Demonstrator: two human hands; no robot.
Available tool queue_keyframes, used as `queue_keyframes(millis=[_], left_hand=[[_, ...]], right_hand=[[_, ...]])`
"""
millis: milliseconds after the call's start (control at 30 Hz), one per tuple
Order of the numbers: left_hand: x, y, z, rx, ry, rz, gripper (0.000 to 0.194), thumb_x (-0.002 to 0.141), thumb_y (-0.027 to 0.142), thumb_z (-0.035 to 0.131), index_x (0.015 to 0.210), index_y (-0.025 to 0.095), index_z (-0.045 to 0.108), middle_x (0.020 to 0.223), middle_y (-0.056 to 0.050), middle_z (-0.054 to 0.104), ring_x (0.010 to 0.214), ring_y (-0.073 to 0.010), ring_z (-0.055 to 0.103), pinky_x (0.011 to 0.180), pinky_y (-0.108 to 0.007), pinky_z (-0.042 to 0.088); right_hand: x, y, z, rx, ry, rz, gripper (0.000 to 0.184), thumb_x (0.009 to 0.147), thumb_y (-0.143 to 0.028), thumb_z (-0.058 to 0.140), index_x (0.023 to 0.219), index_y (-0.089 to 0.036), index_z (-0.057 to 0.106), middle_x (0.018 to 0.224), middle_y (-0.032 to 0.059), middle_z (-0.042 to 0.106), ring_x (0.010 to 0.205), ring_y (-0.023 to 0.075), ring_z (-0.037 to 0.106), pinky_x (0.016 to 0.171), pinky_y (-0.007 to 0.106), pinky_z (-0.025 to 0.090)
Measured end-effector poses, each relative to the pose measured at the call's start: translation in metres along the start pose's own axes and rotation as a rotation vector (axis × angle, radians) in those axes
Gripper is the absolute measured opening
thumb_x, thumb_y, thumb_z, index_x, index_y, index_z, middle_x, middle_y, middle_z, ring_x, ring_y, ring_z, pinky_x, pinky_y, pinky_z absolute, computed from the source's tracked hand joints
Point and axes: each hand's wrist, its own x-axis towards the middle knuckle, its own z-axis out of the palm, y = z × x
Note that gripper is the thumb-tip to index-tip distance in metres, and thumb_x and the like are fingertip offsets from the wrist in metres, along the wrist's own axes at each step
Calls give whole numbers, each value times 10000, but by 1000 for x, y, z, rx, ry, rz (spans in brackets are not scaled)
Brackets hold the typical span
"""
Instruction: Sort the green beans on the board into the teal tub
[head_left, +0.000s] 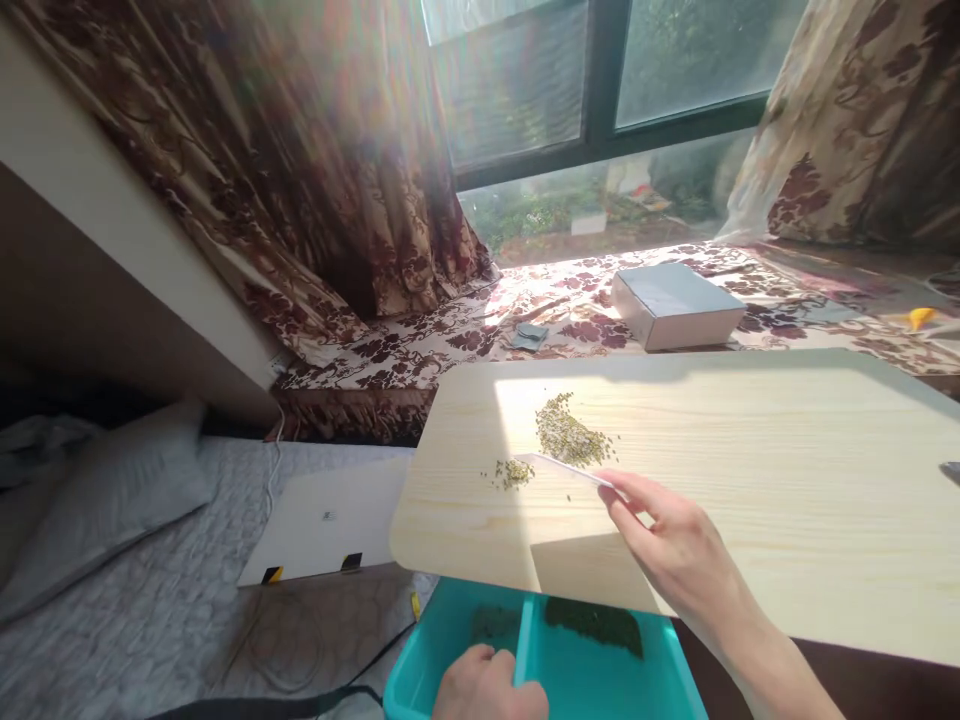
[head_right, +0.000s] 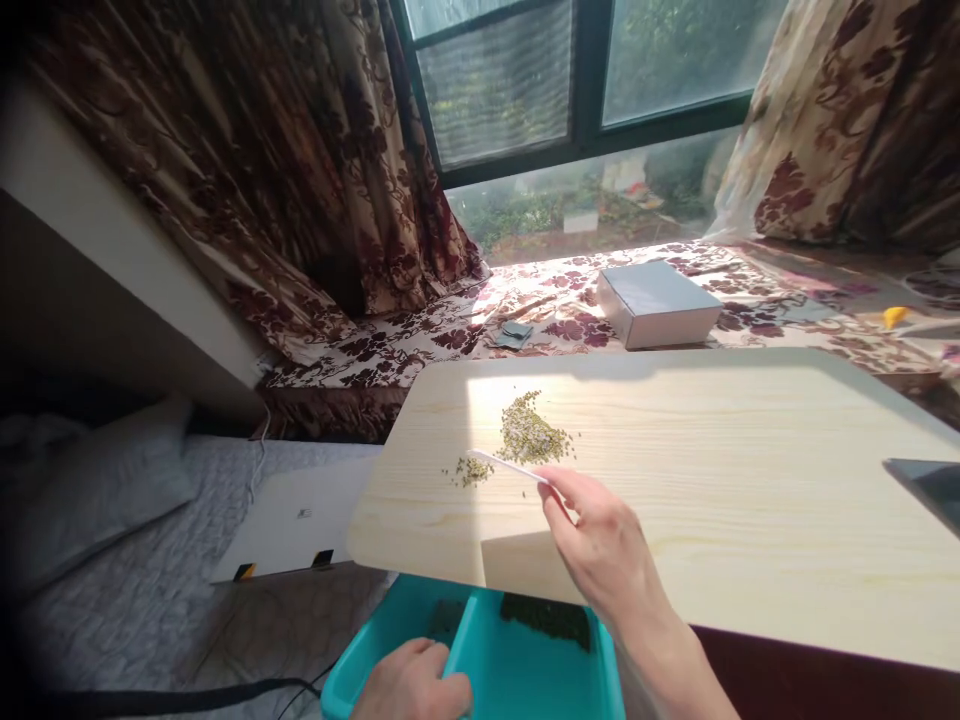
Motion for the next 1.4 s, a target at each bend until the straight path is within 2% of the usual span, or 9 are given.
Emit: queue_keyframes(millis=[67, 133, 267, 400, 600, 933, 1167, 1400], left_hand=[[-6, 0, -8, 103, 4, 95, 198, 814, 409, 686, 906, 235, 714, 924, -79, 654, 918, -291, 592, 775, -336, 430], [-14, 4, -20, 131, 22, 82, 334, 739, 499, 773, 928, 228, 721, 954, -74, 657, 949, -294, 591, 825, -347, 438], [-31, 12, -39, 87, 23, 66, 334, 809, 498, 721, 959, 200, 735, 973, -97, 671, 972, -300, 602, 842, -366, 453], [-42, 11, -43, 34, 48, 71, 312, 815, 470, 729, 972, 201, 738, 998, -94, 677, 991, -300, 601, 860, -374, 455], [-53, -4, -45, 8, 31, 62, 299, 826, 459, 725, 976, 202, 740, 994, -93, 674, 996, -302, 594, 869, -388, 459], [-55, -23, -49, 22, 59, 19, 278, 845, 446, 742, 976, 201, 734, 1012, -85, 679, 1026, -292, 595, 896, -377, 454], [-53, -23, -54, 38, 69, 3, 284, 848, 449, 747, 974, 195, 738, 1014, -88, 685, 1029, -294, 603, 882, -372, 460], [-57, -25, -60, 17, 54, 2, 278, 858, 450, 737, 972, 196, 734, 1029, -88, 681, 1047, -290, 599, 894, -366, 455]], right_hand=[[-8, -11, 1, -25, 24, 5, 314, 896, -390, 491, 1011, -270, 758, 1007, 46, 787, 792, 207, 728, 694, 328, 588], [-14, -18, 1, -133, 42, 12, 336, 909, -386, 467, 1036, -272, 756, 1010, 42, 787, 785, 202, 727, 679, 313, 573], [-11, -29, 9, -377, 61, 73, 362, 899, -329, 427, 1029, -270, 760, 866, 35, 792, 704, 208, 714, 602, 299, 518], [7, -41, 24, -464, 26, 76, 355, 895, -320, 434, 1029, -269, 758, 824, 39, 786, 704, 213, 707, 593, 290, 472], [24, -53, 44, -583, -13, 46, 338, 900, -280, 427, 981, -269, 755, 772, 37, 772, 652, 195, 678, 574, 283, 422], [25, -56, 65, -589, -86, -16, 339, 921, -275, 427, 995, -238, 756, 884, 67, 785, 768, 208, 707, 647, 286, 452], [17, -59, 64, -537, -134, -58, 364, 930, -286, 426, 1102, -257, 745, 911, 52, 792, 809, 207, 719, 677, 285, 482], [8, -54, 55, -474, -123, -86, 346, 914, -304, 445, 1084, -257, 743, 971, 55, 792, 843, 219, 724, 720, 311, 519]])
